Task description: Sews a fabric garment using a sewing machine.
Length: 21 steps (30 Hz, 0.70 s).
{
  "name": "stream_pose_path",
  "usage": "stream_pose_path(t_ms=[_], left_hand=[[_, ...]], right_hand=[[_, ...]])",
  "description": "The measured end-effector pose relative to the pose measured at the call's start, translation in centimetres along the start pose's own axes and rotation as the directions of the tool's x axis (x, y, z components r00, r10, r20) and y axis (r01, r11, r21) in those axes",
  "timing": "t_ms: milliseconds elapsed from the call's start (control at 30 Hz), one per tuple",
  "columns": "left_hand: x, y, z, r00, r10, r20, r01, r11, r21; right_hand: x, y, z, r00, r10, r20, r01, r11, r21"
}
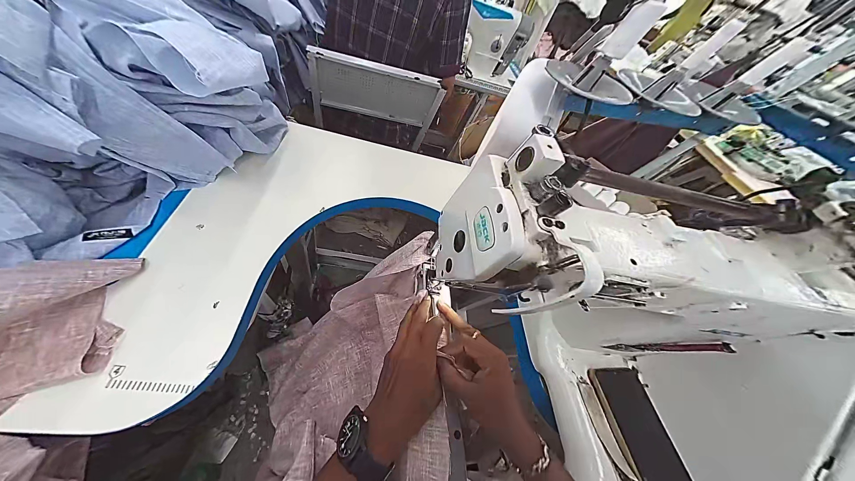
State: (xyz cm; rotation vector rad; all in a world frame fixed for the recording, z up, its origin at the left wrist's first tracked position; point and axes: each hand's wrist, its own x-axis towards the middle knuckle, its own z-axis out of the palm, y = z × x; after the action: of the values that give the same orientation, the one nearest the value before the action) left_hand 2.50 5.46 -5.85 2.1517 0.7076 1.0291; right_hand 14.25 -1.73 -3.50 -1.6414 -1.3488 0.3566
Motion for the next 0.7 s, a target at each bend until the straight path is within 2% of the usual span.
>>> stream_pose_path(t_ms=[100,233,300,367,433,467,500,567,600,633,700], left_hand=[[0.2,-0.1,0.6,0.999,-0.039,-0.027,0.038,0.999,-0.03],[1.9,-0.5,0.7,0.998,-0.042,-0.052,0.043,0.999,0.017],[2.3,-0.3,-0.9,0.993,-0.095,0.072,0.096,0.995,-0.01],[1.5,0.8,-4.5,0.946,-0.207,0.25,0.226,0.973,-0.049],[0.0,2.7,-7.7,0.813,-0.348,0.467,0.394,0.919,-0.001],[-1.2,3.6,-8.1,0.769,-0.383,0.512,0.431,0.902,0.027],[-2.8,4.2,-7.7,0.797,-0.381,0.469,0.418,0.908,0.027],[-5.4,4.5,-5.7,0.923,-0.299,0.241,0.319,0.946,-0.049],[-6.0,4.3,-4.6,0.957,-0.25,0.148,0.266,0.959,-0.1],[-6.5,4.1,-3.8,0.974,-0.21,0.085,0.22,0.967,-0.127],[-6.7,3.3,-3.3,0.973,-0.208,0.098,0.224,0.953,-0.206]], right_hand=[[-1.1,-1.0,0.6,0.985,-0.148,-0.084,0.11,0.932,-0.346],[-0.1,-1.6,1.7,0.945,-0.298,-0.131,0.179,0.813,-0.554],[-0.9,-3.1,0.6,0.975,-0.213,-0.066,0.135,0.798,-0.587],[-3.4,-6.4,-2.3,0.999,-0.046,0.021,0.049,0.777,-0.628],[-6.2,-7.7,-4.8,0.998,-0.026,0.055,0.057,0.721,-0.69],[-7.1,-7.2,-6.1,0.995,-0.045,0.093,0.1,0.664,-0.741],[-7.2,-6.2,-7.1,0.986,-0.103,0.133,0.168,0.579,-0.798],[-6.6,-5.9,-7.6,0.946,-0.243,0.217,0.303,0.41,-0.86],[-6.4,-7.3,-6.6,0.931,-0.266,0.251,0.344,0.401,-0.849],[-6.6,-8.8,-4.9,0.933,-0.247,0.261,0.348,0.44,-0.828],[-6.9,-10.6,-1.2,0.96,-0.128,0.249,0.275,0.593,-0.757]])
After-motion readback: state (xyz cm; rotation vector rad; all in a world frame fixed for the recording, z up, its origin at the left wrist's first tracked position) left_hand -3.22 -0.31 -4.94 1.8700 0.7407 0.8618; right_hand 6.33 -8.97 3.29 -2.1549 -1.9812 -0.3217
